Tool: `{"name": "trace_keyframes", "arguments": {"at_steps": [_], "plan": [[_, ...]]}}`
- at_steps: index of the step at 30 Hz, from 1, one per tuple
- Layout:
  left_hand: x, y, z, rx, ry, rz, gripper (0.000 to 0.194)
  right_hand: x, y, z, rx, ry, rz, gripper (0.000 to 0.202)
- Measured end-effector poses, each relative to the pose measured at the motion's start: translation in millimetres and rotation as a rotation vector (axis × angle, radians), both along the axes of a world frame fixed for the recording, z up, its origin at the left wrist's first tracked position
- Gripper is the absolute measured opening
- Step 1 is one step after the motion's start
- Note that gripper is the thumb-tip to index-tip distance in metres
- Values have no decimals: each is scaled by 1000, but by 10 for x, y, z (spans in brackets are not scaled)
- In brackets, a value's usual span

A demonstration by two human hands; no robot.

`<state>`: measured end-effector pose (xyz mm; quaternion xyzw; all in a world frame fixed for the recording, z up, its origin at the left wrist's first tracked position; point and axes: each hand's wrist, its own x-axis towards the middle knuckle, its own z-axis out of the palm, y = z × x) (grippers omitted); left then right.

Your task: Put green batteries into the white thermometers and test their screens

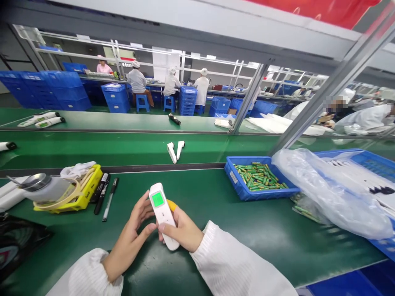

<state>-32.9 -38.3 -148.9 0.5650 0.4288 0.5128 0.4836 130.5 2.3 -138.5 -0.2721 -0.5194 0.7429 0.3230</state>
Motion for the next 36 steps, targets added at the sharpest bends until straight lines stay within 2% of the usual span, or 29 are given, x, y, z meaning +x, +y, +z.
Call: {"name": "trace_keyframes", "arguments": {"at_steps": [7, 11, 14, 21, 29, 36], "plan": [[-21, -21, 54, -35, -10, -24, 57, -25, -173, -87, -111, 91, 92, 49], [-23, -43, 86, -79, -10, -61, 58, -24, -216, -67, -146, 77, 87, 43], [-30, -46, 96, -89, -8, -70, 57, -12, -220, -28, -169, 66, 71, 48], [-40, -47, 98, -103, -22, -77, 57, 6, -217, -15, -153, 39, 81, 57], [-39, -55, 97, -101, -31, -88, 56, -1, -237, -54, -151, 42, 76, 51], [-38, -30, 101, -119, -29, -97, 56, -9, -247, -164, -134, 35, 47, 52]]}}
